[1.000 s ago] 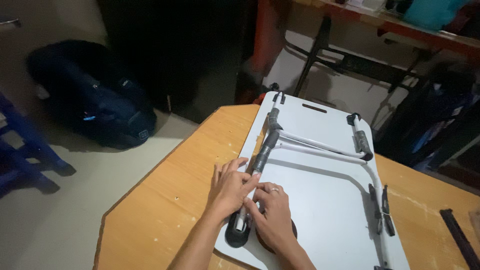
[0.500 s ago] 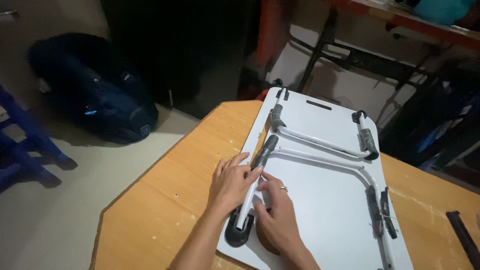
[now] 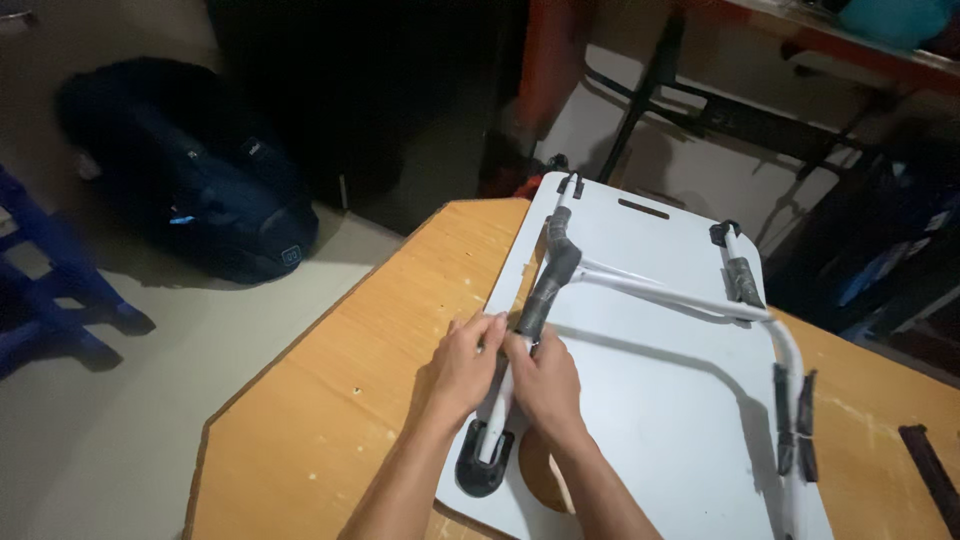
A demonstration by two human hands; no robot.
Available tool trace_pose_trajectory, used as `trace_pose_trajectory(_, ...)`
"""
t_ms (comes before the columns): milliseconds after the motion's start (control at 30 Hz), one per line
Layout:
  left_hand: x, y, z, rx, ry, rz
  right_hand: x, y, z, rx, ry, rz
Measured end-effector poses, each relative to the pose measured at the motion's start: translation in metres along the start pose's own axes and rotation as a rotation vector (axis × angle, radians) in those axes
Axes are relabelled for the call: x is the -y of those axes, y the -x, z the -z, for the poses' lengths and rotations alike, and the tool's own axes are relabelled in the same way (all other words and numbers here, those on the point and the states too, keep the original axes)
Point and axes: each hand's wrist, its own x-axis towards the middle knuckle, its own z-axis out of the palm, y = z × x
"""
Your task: The person uses a screwdriver to unscrew the folding leg frame of a small white folding table, working on the corner joints one at a time. They then pull the metal leg frame away from the tabletop and handle the detached frame and small hardware on the table.
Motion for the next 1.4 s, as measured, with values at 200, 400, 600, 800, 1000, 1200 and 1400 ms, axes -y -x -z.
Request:
trace_pose_trajectory(200, -0.03, 0.015, 0.018, 0.131, -0.222, 0.065, -0.017, 0.005, -0.01, -0.016, -0.512, 0.263)
trace_pose_trajectory(400, -0.043, 0.021, 0.025, 0.155, -0.25, 0.035, -0.013, -0.005, -0.011, 0.001, -0.546, 0.128)
trace_pose_trajectory(600, -0.05, 0.027, 0.03, 0.152, -0.255, 0.081, -0.007, -0.012, -0.007, -0.047, -0.289, 0.163)
trace_pose_trajectory(800, -0.061, 0.029, 0.037, 0.178, -0.258, 0.137, -0.006, -0.008, -0.011, -0.019, -0.64, 0.209)
trace_pose_trajectory(1000, -0.059, 0.035, 0.037, 0.153, -0.25, 0.046, -0.005, 0.002, -0.002, -0.076, -0.544, 0.388)
trace_pose_trajectory(1200, -0.054, 0.03, 0.031, 0.179, -0.305, 0.062, -0.008, -0.008, -0.005, -0.044, -0.585, 0.209)
trace_pose_trajectory(1400, -0.051, 0.026, 0.027, 0.179, -0.319, 0.05, -0.011, -0.021, -0.01, -0.058, -0.508, 0.134)
